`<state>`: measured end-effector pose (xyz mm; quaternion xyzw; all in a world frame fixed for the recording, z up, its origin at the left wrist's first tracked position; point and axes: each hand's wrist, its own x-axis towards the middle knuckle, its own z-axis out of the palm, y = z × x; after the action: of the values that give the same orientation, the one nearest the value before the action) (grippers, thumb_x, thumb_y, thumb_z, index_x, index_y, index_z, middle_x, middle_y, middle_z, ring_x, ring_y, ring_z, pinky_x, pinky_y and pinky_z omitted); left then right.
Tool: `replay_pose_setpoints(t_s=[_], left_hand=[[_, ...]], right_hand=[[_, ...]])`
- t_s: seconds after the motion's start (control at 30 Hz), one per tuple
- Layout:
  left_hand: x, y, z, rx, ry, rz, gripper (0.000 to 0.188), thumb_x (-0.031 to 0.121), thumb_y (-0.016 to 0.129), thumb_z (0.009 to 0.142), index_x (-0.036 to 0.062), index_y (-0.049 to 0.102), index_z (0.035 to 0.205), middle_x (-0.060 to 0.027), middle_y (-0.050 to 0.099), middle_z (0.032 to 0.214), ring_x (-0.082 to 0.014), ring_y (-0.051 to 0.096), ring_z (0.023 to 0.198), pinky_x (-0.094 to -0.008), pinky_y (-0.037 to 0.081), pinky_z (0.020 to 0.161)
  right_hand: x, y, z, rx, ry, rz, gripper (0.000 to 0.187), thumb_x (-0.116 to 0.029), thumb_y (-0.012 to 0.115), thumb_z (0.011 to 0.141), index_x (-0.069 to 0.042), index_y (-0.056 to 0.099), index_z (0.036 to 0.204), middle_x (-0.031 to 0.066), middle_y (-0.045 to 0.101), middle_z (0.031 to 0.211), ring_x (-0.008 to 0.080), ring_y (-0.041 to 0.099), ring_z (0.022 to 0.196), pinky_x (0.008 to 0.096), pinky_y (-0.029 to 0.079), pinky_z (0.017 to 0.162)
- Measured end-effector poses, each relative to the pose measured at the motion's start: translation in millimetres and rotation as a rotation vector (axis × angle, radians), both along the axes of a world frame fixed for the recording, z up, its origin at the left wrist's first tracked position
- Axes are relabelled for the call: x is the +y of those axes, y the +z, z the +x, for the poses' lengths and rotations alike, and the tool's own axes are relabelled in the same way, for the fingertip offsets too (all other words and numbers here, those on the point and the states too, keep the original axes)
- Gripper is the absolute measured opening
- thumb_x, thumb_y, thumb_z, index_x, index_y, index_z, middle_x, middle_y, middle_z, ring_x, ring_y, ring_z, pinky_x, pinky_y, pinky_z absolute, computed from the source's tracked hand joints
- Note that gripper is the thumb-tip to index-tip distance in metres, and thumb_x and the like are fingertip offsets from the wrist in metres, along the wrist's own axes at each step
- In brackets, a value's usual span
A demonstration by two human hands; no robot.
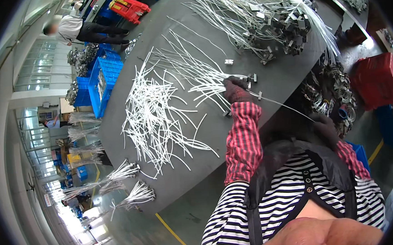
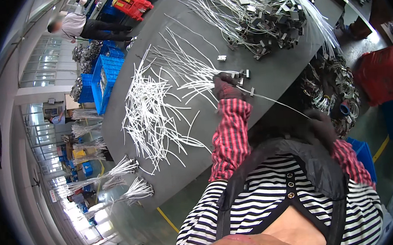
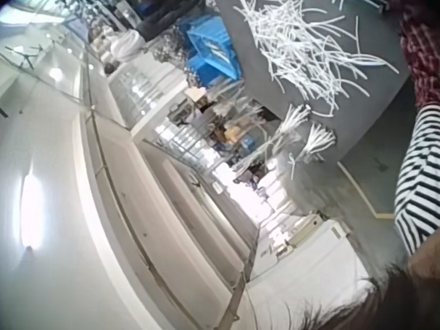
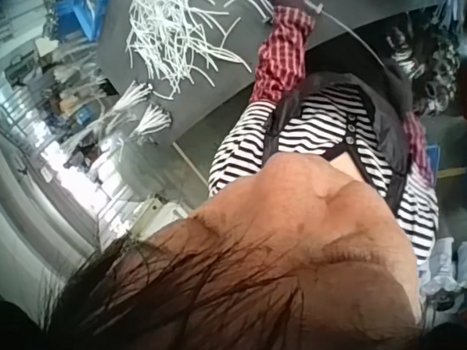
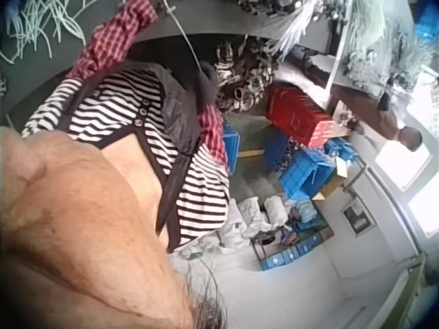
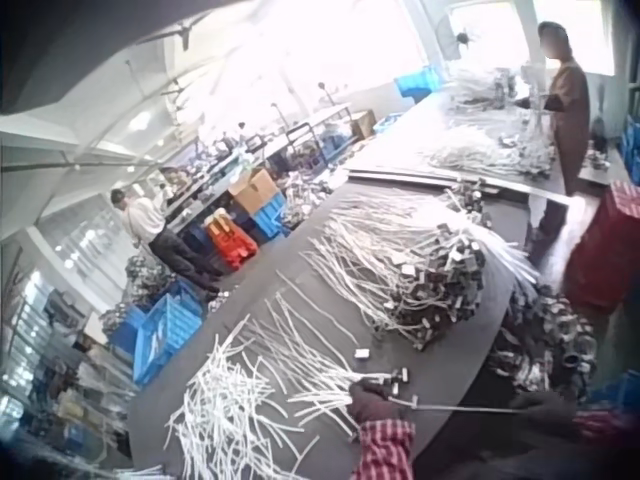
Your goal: Bundling and organizing groups of white wires at a production station.
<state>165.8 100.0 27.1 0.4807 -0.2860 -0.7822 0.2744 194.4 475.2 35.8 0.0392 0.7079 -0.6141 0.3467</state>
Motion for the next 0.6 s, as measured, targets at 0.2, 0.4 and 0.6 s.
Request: replay_pose_setpoints(t_s=[0.2, 0.4, 0.6], left_hand=[[-25.5, 20.0, 11.2, 0.293, 0.069, -0.051, 0.038, 0.038, 0.043, 0.105, 0.0085, 0.062, 0.09, -0.0071, 0.065, 0.078, -0.0186, 0.062, 0.067, -0.032, 0.053, 0.067], [-38.2, 43.8, 17.9, 0.137, 0.165, -0.096, 0.026, 0.028, 0.049, 0.098, 0.0059, 0.061, 0.093, -0.0082, 0.063, 0.077, -0.0192, 0.06, 0.066, -0.0324, 0.053, 0.062], [-49.4, 38.4, 27.0, 0.153, 0.128, -0.063, 0.027, 0.032, 0.053, 0.097, 0.0081, 0.063, 0.088, -0.0065, 0.066, 0.077, -0.0194, 0.062, 0.064, -0.0335, 0.052, 0.063]], right_hand=[[168.5, -44.1, 12.4, 0.353, 0.065, 0.219, 0.022, -0.009, 0.061, 0.074, -0.001, 0.07, 0.093, 0.0007, 0.06, 0.073, 0.0083, 0.051, 0.062, 0.0242, 0.039, 0.054], [221.9, -57.8, 9.2, -0.036, -0.241, 0.104, 0.024, -0.012, 0.061, 0.075, -0.001, 0.069, 0.094, -0.0021, 0.058, 0.074, 0.0073, 0.05, 0.064, 0.0235, 0.04, 0.057], [205.7, -56.6, 0.8, 0.063, -0.186, 0.114, 0.018, -0.004, 0.056, 0.079, 0.0, 0.066, 0.094, 0.0006, 0.057, 0.077, 0.009, 0.052, 0.068, 0.0249, 0.044, 0.06]])
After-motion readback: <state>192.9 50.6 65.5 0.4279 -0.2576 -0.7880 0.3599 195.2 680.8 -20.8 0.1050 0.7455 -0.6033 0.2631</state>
